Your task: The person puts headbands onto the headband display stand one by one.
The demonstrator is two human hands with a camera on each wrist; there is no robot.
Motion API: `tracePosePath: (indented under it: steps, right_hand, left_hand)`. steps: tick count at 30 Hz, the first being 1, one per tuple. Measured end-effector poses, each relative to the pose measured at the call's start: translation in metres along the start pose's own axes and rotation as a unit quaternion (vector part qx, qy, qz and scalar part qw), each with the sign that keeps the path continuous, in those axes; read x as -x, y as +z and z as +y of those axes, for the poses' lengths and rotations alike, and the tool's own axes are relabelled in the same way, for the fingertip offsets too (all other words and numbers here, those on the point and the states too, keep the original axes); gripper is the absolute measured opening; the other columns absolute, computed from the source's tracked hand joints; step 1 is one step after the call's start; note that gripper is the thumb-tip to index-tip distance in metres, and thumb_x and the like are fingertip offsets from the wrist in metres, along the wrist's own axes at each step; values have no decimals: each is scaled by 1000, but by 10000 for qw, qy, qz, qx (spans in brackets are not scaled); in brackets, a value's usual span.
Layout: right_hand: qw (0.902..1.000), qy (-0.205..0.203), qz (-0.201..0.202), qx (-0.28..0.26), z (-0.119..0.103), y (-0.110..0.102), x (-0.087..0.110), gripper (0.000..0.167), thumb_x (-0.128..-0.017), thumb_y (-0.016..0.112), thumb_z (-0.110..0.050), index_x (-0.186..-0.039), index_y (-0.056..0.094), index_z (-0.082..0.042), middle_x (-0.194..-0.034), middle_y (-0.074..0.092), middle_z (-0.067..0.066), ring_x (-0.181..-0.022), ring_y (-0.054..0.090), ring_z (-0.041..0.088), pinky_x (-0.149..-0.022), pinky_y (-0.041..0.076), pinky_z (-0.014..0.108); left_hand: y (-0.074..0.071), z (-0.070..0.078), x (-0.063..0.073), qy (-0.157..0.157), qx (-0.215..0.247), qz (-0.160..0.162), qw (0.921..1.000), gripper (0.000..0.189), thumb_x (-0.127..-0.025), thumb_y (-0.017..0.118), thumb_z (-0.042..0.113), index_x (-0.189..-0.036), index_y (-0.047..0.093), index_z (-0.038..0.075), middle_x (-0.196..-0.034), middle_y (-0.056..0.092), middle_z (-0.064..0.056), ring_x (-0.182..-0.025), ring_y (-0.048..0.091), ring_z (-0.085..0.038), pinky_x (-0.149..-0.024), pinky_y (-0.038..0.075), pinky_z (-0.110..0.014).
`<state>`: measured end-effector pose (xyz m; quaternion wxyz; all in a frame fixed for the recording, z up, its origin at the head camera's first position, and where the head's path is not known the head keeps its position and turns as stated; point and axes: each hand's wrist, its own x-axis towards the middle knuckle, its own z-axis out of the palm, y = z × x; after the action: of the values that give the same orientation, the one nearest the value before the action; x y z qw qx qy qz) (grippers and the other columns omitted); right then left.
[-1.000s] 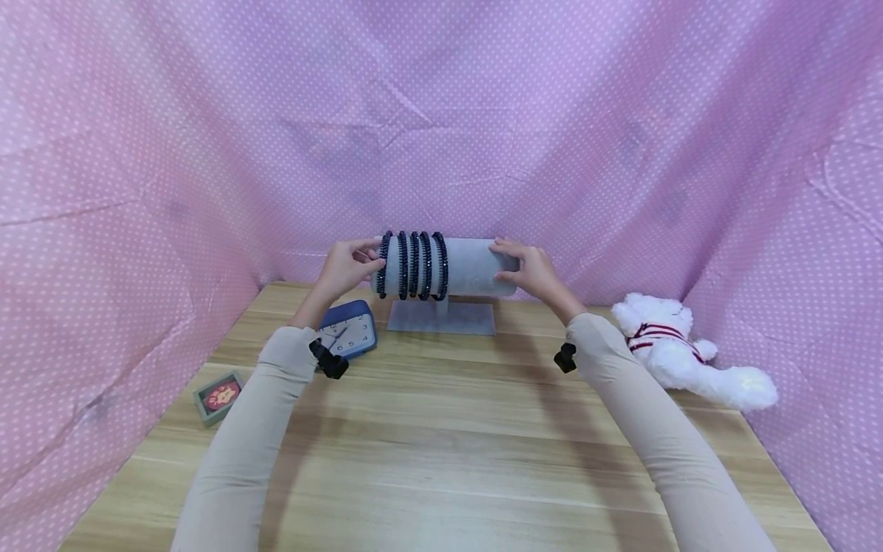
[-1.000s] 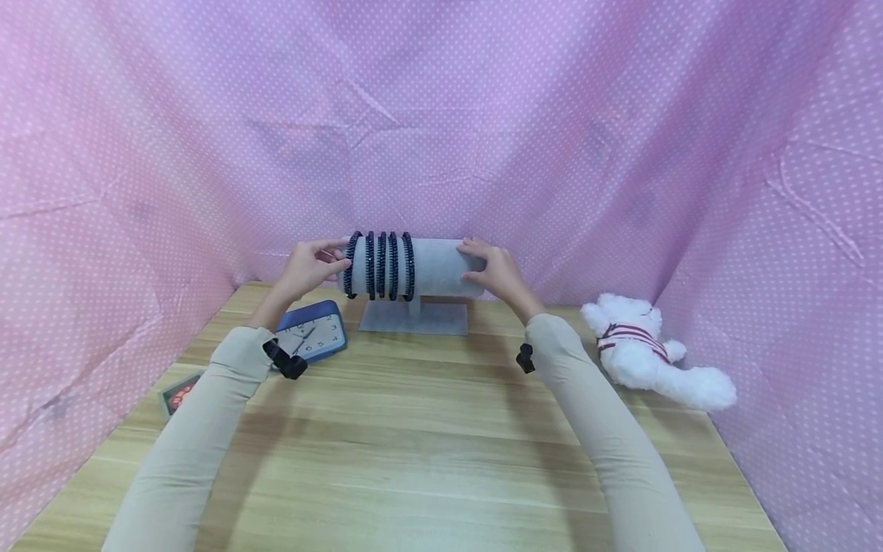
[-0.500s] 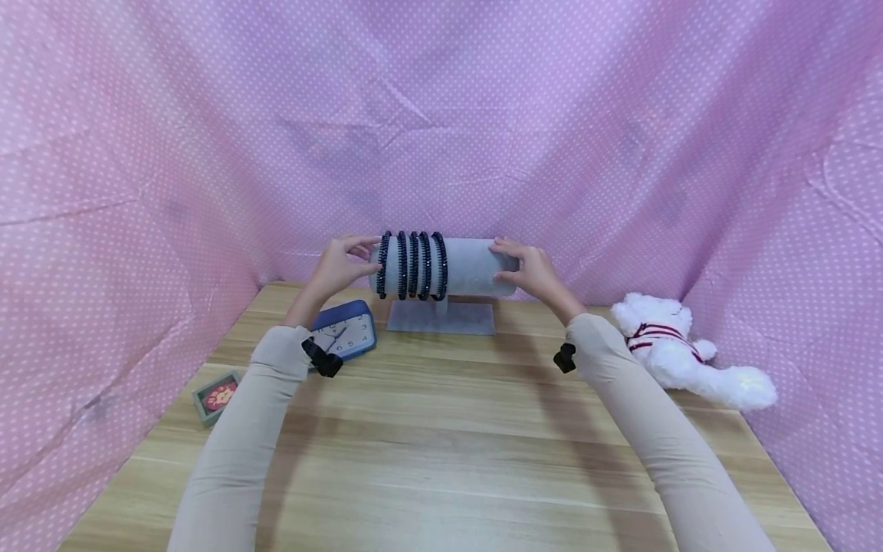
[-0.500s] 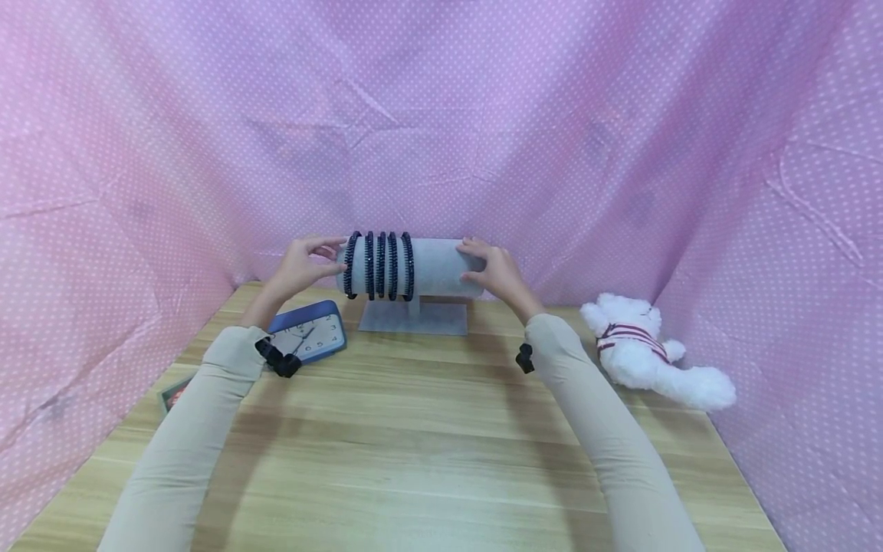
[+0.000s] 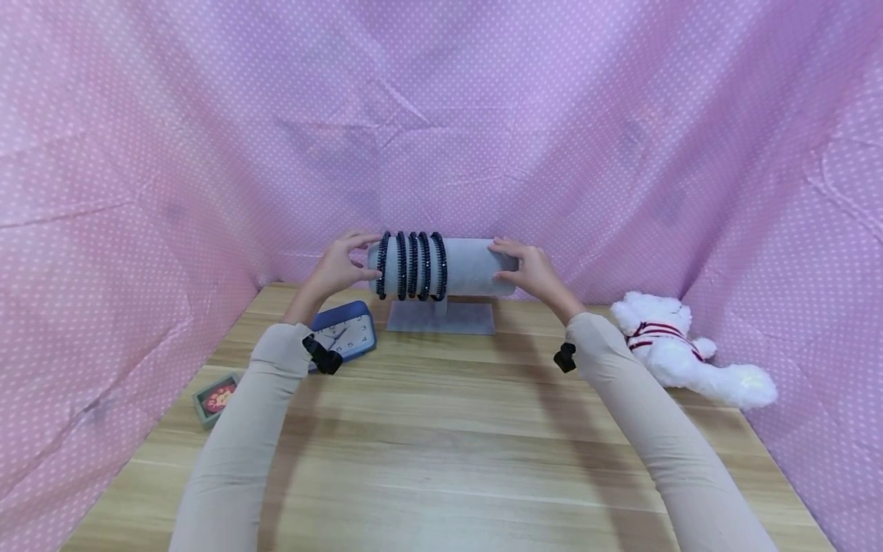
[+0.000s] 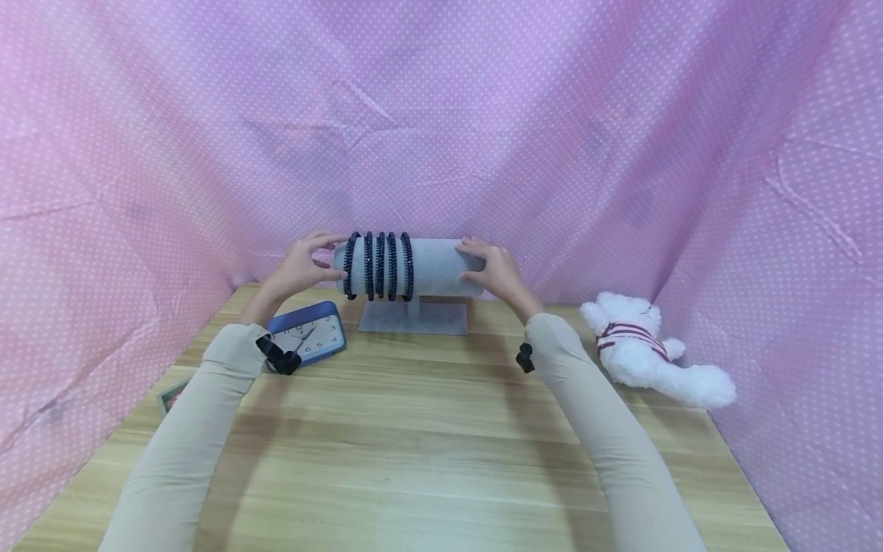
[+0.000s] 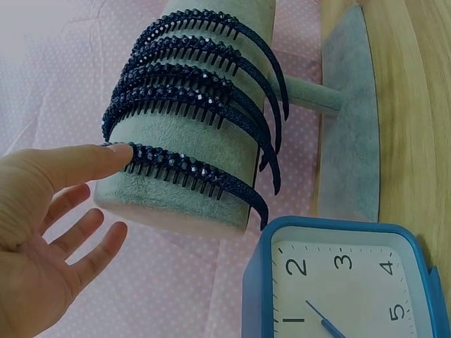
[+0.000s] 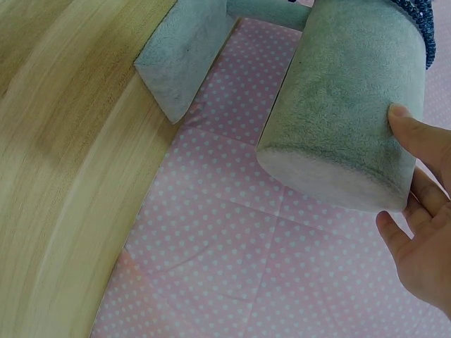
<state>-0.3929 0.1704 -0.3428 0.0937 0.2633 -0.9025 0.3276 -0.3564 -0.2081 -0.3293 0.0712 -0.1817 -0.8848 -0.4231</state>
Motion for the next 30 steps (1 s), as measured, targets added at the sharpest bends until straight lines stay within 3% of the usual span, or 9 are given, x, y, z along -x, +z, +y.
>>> tracePosePath:
  steps: [9, 30]
  right_hand:
    - [10000, -2, 12, -5, -1, 0, 1, 62, -85, 81, -9, -143, 59, -7, -157, 46, 10, -150, 39, 30, -127, 29, 47]
    - [10000, 51, 8, 41, 0, 1, 0, 62, -86, 81, -11, -143, 59, -10, -158, 45, 9, -151, 38, 29, -127, 28, 48]
  left_hand:
    - [0, -4, -5, 52, -120, -247, 9996, 74, -87, 77, 0, -153, 44, 6, -163, 35, -18, -145, 38, -40, -111, 47, -57]
    - [5, -10, -3, 151, -199, -171, 9995, 73, -90, 77, 7, -154, 43, 9, -161, 39, -18, -141, 41, -41, -112, 45, -62]
